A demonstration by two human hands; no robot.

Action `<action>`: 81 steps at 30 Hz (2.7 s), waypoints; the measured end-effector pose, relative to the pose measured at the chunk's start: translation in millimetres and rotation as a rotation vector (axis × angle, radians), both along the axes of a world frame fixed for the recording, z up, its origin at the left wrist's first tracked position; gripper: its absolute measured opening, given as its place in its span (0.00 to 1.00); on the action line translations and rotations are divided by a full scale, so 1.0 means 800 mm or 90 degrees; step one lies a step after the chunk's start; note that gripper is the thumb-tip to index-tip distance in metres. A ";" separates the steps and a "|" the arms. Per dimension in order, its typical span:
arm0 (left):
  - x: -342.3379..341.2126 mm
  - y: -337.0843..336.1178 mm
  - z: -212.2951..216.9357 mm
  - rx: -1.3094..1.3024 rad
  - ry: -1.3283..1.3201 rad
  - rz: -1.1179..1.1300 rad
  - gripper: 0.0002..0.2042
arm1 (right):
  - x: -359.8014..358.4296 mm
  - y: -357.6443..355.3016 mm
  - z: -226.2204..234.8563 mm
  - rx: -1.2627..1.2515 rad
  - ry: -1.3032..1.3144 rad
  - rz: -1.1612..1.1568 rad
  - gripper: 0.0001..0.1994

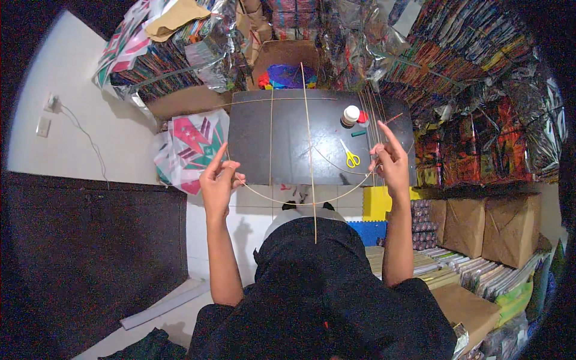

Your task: Assembling the wooden frame of a kite using string and glue at a workbench.

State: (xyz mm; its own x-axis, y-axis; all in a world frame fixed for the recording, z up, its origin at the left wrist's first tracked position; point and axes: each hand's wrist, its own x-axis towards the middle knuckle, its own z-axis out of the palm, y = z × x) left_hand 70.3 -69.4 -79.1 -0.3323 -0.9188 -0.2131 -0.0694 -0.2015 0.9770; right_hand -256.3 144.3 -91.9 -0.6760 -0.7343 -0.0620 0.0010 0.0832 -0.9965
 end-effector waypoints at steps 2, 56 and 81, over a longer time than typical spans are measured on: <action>0.001 0.000 0.001 -0.004 -0.011 -0.008 0.27 | 0.000 -0.001 0.005 0.002 -0.006 0.015 0.28; 0.014 -0.015 0.004 -0.061 -0.083 -0.216 0.24 | -0.002 0.005 0.042 0.049 0.034 0.215 0.28; 0.003 -0.024 0.001 -0.088 -0.100 -0.169 0.23 | -0.008 -0.002 0.023 0.016 -0.015 0.162 0.28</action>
State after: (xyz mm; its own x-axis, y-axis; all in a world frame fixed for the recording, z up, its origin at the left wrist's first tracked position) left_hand 72.9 -88.8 -78.4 -0.5371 -0.8281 -0.1605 -0.2541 -0.0226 0.9669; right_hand -263.0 142.9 -73.5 -0.4673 -0.8789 -0.0957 0.0005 0.1080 -0.9942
